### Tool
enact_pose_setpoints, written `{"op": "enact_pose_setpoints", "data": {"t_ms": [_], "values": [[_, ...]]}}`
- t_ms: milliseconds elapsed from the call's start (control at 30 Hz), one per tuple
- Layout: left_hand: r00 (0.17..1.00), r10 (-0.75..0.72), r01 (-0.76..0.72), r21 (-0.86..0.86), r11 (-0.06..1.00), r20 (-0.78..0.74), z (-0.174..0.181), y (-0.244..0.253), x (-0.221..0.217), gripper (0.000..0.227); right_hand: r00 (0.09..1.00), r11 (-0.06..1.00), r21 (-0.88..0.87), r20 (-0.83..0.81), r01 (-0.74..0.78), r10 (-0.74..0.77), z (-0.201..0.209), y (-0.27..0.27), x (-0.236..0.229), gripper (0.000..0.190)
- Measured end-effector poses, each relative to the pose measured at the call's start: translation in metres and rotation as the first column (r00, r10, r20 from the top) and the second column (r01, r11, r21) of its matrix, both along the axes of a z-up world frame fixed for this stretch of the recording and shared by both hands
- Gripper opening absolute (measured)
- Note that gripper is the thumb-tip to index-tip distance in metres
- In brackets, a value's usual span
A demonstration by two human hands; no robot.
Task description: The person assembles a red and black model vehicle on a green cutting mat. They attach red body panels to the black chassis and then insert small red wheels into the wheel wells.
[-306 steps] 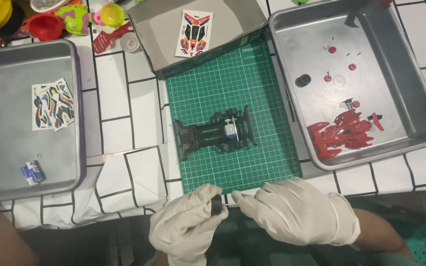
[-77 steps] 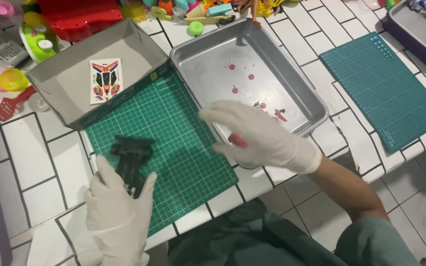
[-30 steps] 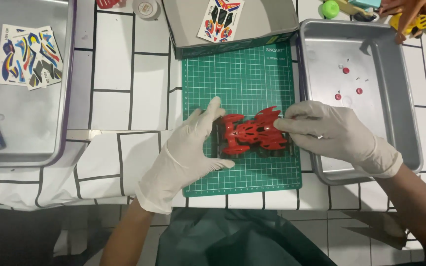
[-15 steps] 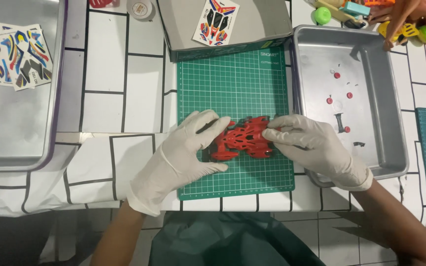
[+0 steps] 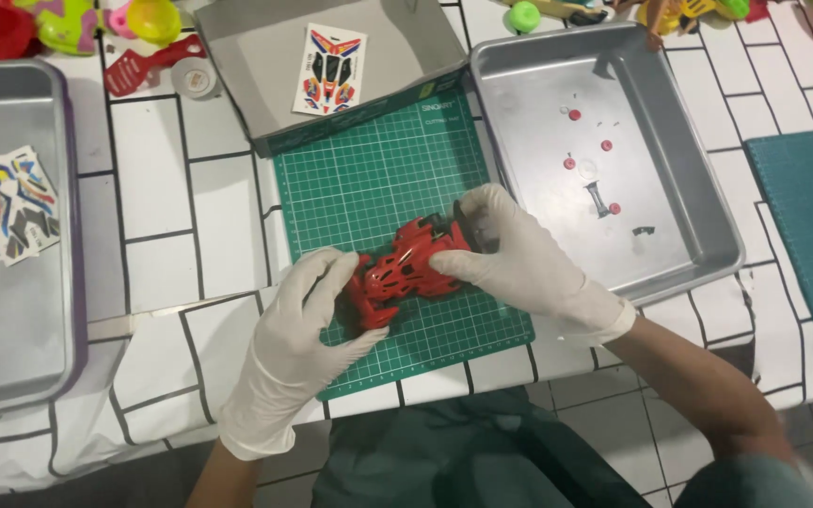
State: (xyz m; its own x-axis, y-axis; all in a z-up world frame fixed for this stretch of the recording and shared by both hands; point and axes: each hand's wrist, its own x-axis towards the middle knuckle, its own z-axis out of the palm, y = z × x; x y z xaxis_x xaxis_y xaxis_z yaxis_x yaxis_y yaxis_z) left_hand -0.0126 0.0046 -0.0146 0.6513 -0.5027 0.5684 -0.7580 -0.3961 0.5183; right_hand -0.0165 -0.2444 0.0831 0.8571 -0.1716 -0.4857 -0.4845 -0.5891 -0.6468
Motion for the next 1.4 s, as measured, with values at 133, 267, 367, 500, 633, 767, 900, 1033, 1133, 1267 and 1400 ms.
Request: {"op": "enact_pose_setpoints", "data": {"t_ms": [133,267,367,500,633,767,900,1033,1133,1267,1400], "values": [[0.990,0.042,-0.047,0.037,0.998,0.137,0.007,-0.002,-0.010,0.065,0.965,0.752,0.657,0.164,0.047,-0.204,-0.013,0.001,-0.016,0.044],[0.987,0.104,-0.111,0.054,0.992,0.121,0.057,-0.008,-0.012,0.082,0.875,0.818,0.525,0.480,-0.234,-0.057,0.008,0.002,-0.035,0.051],[0.992,-0.017,0.010,0.062,0.998,0.121,0.068,-0.021,-0.001,0.095,0.752,0.845,0.342,0.651,-0.411,0.103,0.024,-0.001,-0.046,0.053],[0.955,-0.290,0.296,-0.125,0.947,0.066,0.077,-0.044,0.006,0.062,0.640,0.845,0.170,0.731,-0.507,0.237,0.032,-0.010,-0.052,0.057],[0.960,-0.271,0.278,-0.118,0.953,0.072,0.060,-0.052,0.001,0.064,0.709,0.850,0.169,0.644,-0.499,0.288,0.027,-0.027,-0.055,0.058],[0.976,-0.217,0.217,0.003,0.976,0.014,0.062,-0.057,0.005,0.051,0.715,0.762,0.267,0.612,-0.590,0.339,0.029,-0.065,-0.050,0.068],[0.941,-0.264,0.206,-0.259,0.944,-0.213,0.048,-0.052,0.017,0.050,0.817,0.992,-0.073,0.562,-0.106,0.128,0.017,-0.135,-0.048,0.030],[0.815,0.256,-0.336,-0.064,0.940,-0.519,0.048,-0.055,0.010,0.048,0.948,0.859,-0.512,0.268,-0.013,0.174,-0.037,-0.204,-0.031,0.032],[0.494,0.143,-0.586,-0.207,0.783,-0.858,0.083,-0.075,0.028,0.032,0.911,0.912,-0.350,0.264,-0.216,0.317,-0.046,-0.195,-0.029,0.040],[0.172,0.176,-0.432,0.087,0.898,-0.969,0.109,-0.090,0.036,0.043,0.588,0.881,-0.409,0.662,-0.236,0.465,-0.042,-0.134,-0.021,0.058],[0.036,-0.262,-0.411,-0.253,0.876,-0.964,0.078,-0.088,0.027,0.063,0.623,0.894,-0.160,0.666,-0.418,0.411,-0.036,-0.065,-0.007,0.062]]}}
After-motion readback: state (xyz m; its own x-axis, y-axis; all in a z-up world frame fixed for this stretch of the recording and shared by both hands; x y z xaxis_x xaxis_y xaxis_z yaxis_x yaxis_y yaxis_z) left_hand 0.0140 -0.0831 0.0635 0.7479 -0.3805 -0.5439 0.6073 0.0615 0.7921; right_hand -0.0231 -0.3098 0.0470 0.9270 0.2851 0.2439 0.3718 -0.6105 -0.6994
